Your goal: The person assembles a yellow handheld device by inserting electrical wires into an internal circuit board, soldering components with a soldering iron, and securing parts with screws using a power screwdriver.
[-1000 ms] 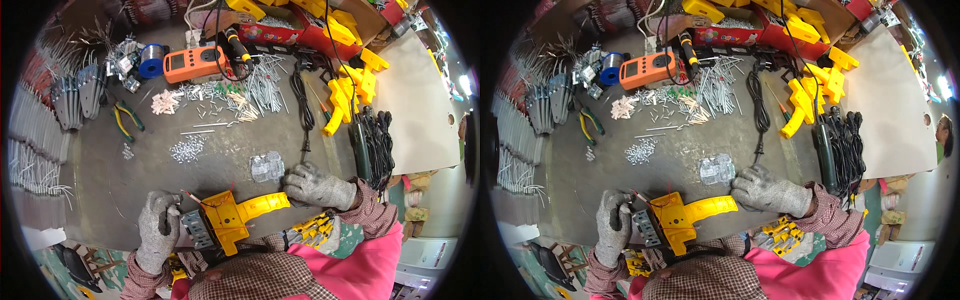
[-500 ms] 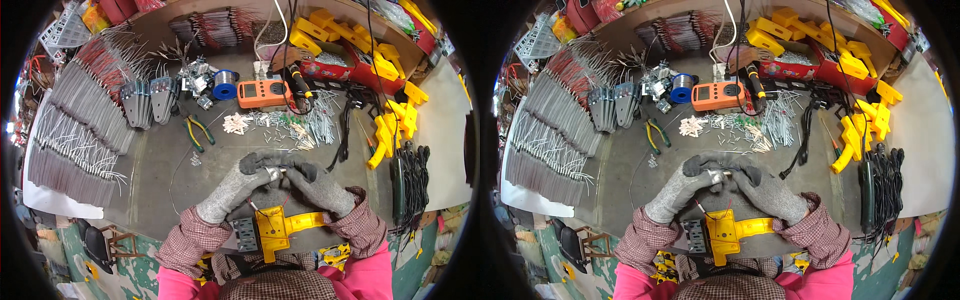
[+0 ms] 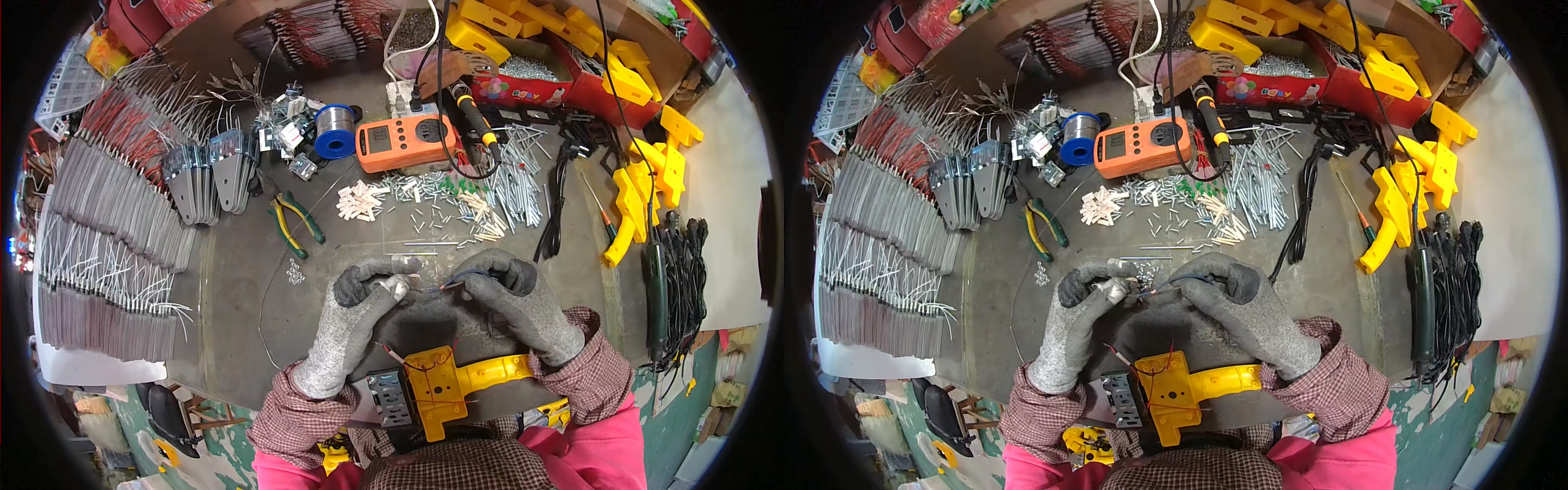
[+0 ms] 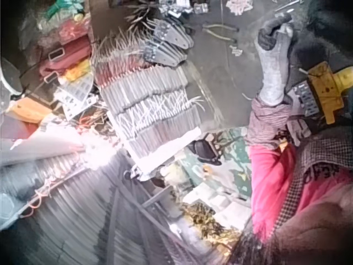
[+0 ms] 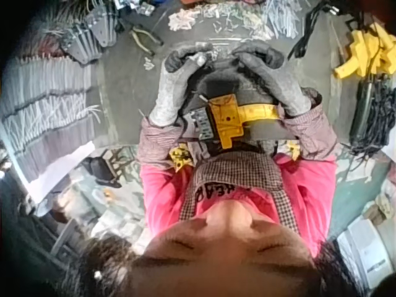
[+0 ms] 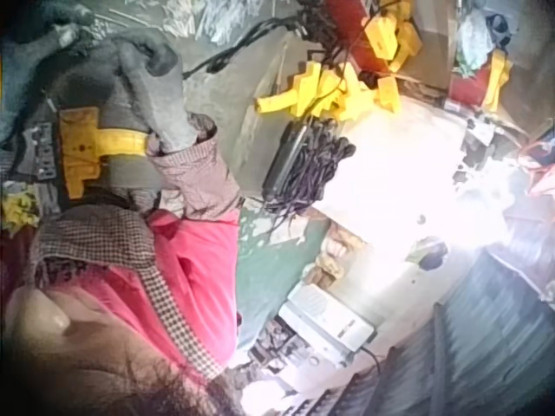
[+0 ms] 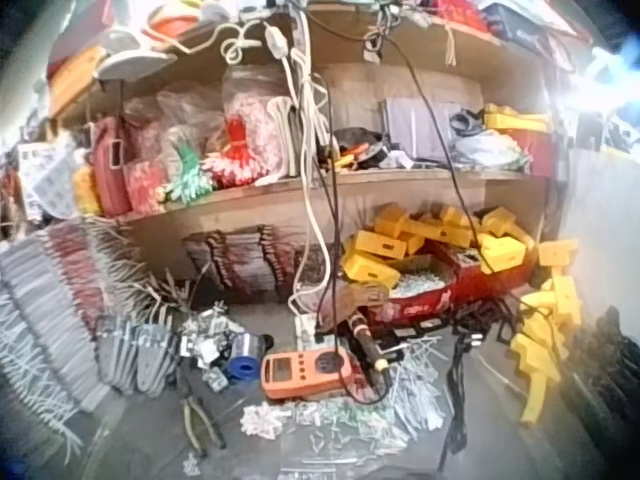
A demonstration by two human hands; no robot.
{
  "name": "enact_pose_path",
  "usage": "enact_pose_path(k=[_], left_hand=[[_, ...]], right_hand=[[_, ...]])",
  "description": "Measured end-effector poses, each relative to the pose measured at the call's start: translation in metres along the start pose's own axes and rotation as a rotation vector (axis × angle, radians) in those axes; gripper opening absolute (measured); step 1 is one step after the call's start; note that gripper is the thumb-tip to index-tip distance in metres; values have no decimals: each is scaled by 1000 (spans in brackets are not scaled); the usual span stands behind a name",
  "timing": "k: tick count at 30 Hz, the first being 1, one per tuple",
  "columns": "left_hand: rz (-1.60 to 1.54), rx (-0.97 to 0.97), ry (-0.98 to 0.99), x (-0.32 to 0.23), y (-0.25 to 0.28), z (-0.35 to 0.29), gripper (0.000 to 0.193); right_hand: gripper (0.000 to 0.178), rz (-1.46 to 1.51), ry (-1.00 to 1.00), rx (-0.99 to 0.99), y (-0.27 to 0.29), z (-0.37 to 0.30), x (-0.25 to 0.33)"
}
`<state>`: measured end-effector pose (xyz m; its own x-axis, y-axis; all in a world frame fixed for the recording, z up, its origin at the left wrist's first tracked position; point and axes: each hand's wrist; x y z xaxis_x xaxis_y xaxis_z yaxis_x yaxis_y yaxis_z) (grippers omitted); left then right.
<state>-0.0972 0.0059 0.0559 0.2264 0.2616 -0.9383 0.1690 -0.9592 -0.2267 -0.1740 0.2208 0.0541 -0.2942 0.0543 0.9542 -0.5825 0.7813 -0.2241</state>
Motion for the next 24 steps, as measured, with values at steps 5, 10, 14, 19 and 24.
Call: enact_pose_path(k=[5, 10, 14, 19, 24], left_hand=[[5, 54, 30, 6, 5, -3, 27], [66, 72, 9, 3, 3, -4, 27], [8, 104, 68, 7, 7, -3, 26], [-11, 116, 36, 1, 0, -4, 21], [4, 189, -2, 3, 4, -2, 19]], right_hand=[[18, -162, 32, -150, -9, -7, 4], [17, 78, -19, -221, -16, -14, 3], [20, 49, 15, -224, -17, -13, 5], [19, 65, 26, -205, -20, -10, 8], [16, 14, 72, -165, -16, -12, 4]])
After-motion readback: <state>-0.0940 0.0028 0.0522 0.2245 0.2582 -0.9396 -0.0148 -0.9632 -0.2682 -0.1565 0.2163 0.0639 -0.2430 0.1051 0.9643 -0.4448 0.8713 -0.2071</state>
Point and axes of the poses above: each hand's wrist, its own z-axis towards the middle knuckle, its own y-axis out of the back of the hand, x = y × z, and after that the axes turned 5 degrees about z, right-handed
